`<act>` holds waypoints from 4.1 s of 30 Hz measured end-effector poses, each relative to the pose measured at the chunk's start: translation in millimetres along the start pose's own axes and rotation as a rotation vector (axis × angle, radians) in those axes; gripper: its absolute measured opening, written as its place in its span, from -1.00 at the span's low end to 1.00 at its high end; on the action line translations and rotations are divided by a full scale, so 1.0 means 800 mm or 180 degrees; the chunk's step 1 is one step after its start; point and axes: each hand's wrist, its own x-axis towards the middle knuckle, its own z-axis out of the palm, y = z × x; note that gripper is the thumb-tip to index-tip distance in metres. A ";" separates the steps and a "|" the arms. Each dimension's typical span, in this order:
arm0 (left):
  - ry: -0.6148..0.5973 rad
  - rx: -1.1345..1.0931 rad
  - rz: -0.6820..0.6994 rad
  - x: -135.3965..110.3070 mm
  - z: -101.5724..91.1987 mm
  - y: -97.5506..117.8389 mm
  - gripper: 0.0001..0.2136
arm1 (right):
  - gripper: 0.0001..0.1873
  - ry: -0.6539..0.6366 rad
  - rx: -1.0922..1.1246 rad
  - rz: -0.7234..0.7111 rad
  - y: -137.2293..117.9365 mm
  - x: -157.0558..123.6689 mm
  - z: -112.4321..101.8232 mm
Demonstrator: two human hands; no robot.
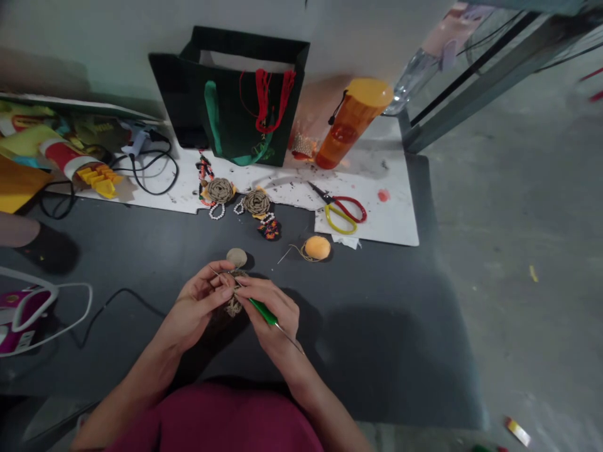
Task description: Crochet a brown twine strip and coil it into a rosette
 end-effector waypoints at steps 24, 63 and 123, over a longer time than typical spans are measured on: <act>0.0147 0.0691 0.0379 -0.006 0.004 -0.007 -0.76 | -0.86 0.0085 -0.0322 0.0170 0.005 -0.013 -0.006; 0.0646 0.0793 0.0486 -0.001 0.001 -0.011 -0.81 | -0.78 0.0170 -0.0306 0.0137 0.006 -0.006 -0.006; 0.1287 0.1397 0.1824 -0.002 0.003 -0.023 -0.94 | -0.86 0.1038 0.3011 0.2621 -0.008 -0.013 0.032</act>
